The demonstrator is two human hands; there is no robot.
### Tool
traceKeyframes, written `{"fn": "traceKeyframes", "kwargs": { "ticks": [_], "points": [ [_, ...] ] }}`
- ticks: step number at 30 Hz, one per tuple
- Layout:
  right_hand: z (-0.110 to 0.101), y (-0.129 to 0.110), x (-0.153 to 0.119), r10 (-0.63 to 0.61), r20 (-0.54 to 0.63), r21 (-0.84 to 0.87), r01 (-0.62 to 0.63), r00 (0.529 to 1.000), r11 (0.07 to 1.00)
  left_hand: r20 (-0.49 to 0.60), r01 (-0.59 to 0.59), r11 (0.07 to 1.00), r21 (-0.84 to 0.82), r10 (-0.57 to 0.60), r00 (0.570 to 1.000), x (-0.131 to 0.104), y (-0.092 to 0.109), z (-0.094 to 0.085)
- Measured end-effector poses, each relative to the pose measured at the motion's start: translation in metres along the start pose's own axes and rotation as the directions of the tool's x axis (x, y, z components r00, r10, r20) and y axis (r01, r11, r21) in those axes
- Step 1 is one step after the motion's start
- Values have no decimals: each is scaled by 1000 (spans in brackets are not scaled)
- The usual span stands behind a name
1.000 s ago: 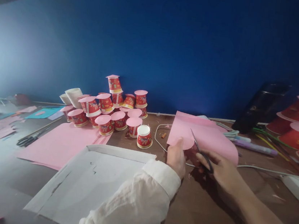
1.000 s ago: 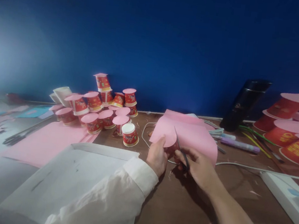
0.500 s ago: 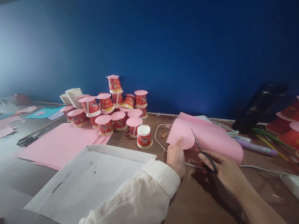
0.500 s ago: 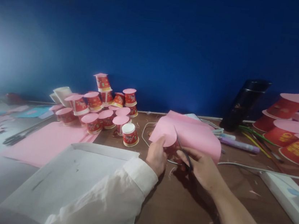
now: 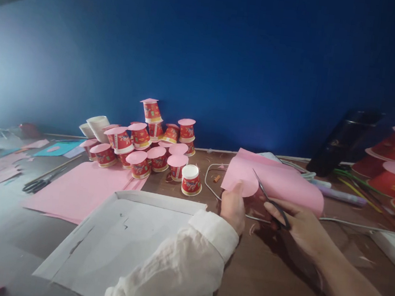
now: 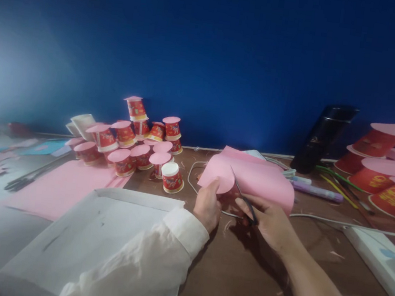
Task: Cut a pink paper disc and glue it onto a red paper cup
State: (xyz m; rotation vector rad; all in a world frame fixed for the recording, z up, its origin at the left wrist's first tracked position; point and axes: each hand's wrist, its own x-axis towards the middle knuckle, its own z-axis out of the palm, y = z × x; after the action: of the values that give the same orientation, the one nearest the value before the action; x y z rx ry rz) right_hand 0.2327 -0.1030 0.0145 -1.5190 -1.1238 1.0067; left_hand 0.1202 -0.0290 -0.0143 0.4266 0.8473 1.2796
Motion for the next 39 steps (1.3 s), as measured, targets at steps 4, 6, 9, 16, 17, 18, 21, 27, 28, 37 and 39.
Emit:
{"fn": "traceKeyframes", "kwargs": {
  "ticks": [4, 6, 9, 16, 17, 18, 21, 27, 28, 37, 39],
  "points": [
    [-2, 1, 2, -33, -8, -40, 33, 999, 999, 40, 11, 1000, -24, -10, 999, -3, 2, 1],
    [-3, 2, 2, -36, -2, -64, 36, 999, 997, 34, 11, 999, -42, -10, 999, -5, 3, 2],
    [-5, 3, 2, -23, 3, -72, 23, 1000, 997, 21, 2, 999, -41, -1, 1000, -6, 4, 3],
    [-9, 6, 5, -98, -4, -179, 96, 995, 979, -8, -22, 1000, -18, 22, 1000, 0, 3, 2],
    [-10, 7, 6, -111, 1, -191, 109, 994, 976, -9, -20, 999, -28, 20, 1000, 0, 3, 3],
    [-10, 9, 7, -119, 3, -196, 117, 993, 973, -14, -18, 999, -37, 18, 1000, -1, 4, 3],
    [-11, 12, 9, -118, 1, -194, 116, 993, 974, -29, -23, 998, -51, 21, 999, -1, 4, 3],
    [-12, 11, 8, -119, 2, -203, 117, 993, 972, -33, -39, 998, -39, 38, 999, 4, -1, 0],
    [-11, 10, 7, -115, 2, -194, 113, 993, 974, -32, -42, 998, -40, 41, 999, 5, -1, 0],
    [-13, 10, 8, -124, 17, -222, 125, 992, 967, -16, -49, 998, -30, 48, 999, 2, 2, 1],
    [-16, 11, 10, -135, 37, -240, 140, 990, 961, -14, -51, 998, -39, 51, 999, 2, 3, 0]
  ]
}}
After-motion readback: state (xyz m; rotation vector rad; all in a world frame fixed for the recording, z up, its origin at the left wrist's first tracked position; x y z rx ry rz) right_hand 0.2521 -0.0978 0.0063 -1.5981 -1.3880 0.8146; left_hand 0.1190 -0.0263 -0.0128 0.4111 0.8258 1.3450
